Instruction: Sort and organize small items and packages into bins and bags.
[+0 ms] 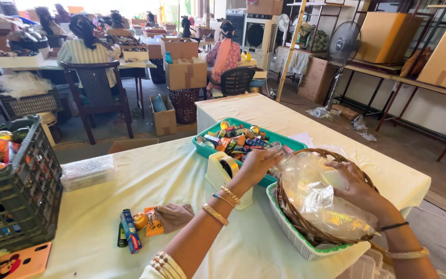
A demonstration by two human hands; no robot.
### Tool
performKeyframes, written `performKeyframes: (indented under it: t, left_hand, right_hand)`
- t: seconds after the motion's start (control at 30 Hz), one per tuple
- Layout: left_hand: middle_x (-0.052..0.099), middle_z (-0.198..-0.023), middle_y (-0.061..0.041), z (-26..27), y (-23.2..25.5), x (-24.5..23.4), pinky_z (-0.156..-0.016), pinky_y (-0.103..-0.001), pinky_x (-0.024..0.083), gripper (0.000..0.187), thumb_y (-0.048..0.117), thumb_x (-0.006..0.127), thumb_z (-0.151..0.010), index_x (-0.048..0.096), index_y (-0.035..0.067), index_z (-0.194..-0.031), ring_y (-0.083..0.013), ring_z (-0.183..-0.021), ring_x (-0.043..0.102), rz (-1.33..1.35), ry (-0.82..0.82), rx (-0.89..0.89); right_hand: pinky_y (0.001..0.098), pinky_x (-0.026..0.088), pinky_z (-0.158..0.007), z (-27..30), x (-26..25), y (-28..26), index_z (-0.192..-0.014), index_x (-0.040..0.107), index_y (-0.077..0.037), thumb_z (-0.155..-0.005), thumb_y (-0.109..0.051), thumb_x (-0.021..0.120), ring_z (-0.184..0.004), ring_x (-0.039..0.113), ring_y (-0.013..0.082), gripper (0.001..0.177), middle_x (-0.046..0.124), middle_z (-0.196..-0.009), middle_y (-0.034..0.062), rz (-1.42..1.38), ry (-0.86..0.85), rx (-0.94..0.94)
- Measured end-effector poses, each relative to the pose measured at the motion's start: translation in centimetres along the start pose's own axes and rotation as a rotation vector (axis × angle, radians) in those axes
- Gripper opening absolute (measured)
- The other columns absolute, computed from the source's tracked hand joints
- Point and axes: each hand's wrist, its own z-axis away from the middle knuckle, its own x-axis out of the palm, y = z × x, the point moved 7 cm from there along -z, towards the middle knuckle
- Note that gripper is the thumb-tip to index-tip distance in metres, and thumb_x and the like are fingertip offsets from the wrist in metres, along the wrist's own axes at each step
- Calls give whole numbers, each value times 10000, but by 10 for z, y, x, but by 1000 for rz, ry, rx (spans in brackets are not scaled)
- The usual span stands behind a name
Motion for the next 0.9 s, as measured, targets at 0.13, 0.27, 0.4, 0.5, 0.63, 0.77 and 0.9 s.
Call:
performKeyframes:
  t: [0.13,0.27,0.4,0.5,0.63,0.77,0.9]
  left_hand:
    - [429,-649,-33,5,-3,-30,-532,-305,351,387,325,655,-1054,656,-23,-883,-77,-627,372,-131,142,52]
    - [531,-732,-74,19,16,-24,-607,-307,397,331,310,639,-1027,729,3,-942,-100,-683,465,-103,60,34]
    - [724,-1126,-114,17,18,46,-1014,-338,501,328,272,636,-991,710,35,-1205,-170,-1131,651,148,-373,207]
    - [689,-1275,-163,-10,-16,110,-1082,-439,399,262,251,656,-1028,774,18,-1037,-382,-1294,489,-202,-399,473]
    - [792,-960,-115,-21,-55,172,-1330,-435,143,322,240,573,-1053,738,15,-892,-296,-967,764,-230,-735,229]
    - [719,-1017,-18,-4,-48,188,-916,-447,546,172,247,567,-914,732,196,-917,-228,-1038,670,-499,-811,576]
    - [719,-968,-26,13,7,160,-737,-522,436,195,234,574,-817,767,213,-826,-232,-1068,635,-703,-748,514]
  right_hand:
    - [480,346,-1134,-2,-10,-19,-1403,516,-269,-714,-336,801,-1347,416,341,749,456,-1344,112,128,39,16]
    - [463,467,-1087,9,-11,-23,-1394,557,-321,-792,-471,774,-1257,529,319,658,492,-1353,70,234,10,327]
    - [453,519,-1000,7,-3,-8,-1368,573,-260,-680,-470,856,-1131,613,312,773,612,-1188,76,420,86,201]
    - [374,586,-881,10,-4,21,-1387,583,-209,-703,-269,826,-1005,712,244,728,663,-1198,42,121,160,335]
    - [367,538,-819,23,-22,25,-1381,593,-117,-766,-195,824,-952,652,242,662,709,-1178,73,-389,327,414]
    - [307,541,-882,36,-52,-7,-1348,569,-94,-820,-207,798,-1026,641,143,586,644,-1187,101,-618,513,257]
    - [291,550,-897,31,-43,-45,-1248,618,-102,-735,-191,820,-1006,666,129,559,681,-1208,12,-387,321,52]
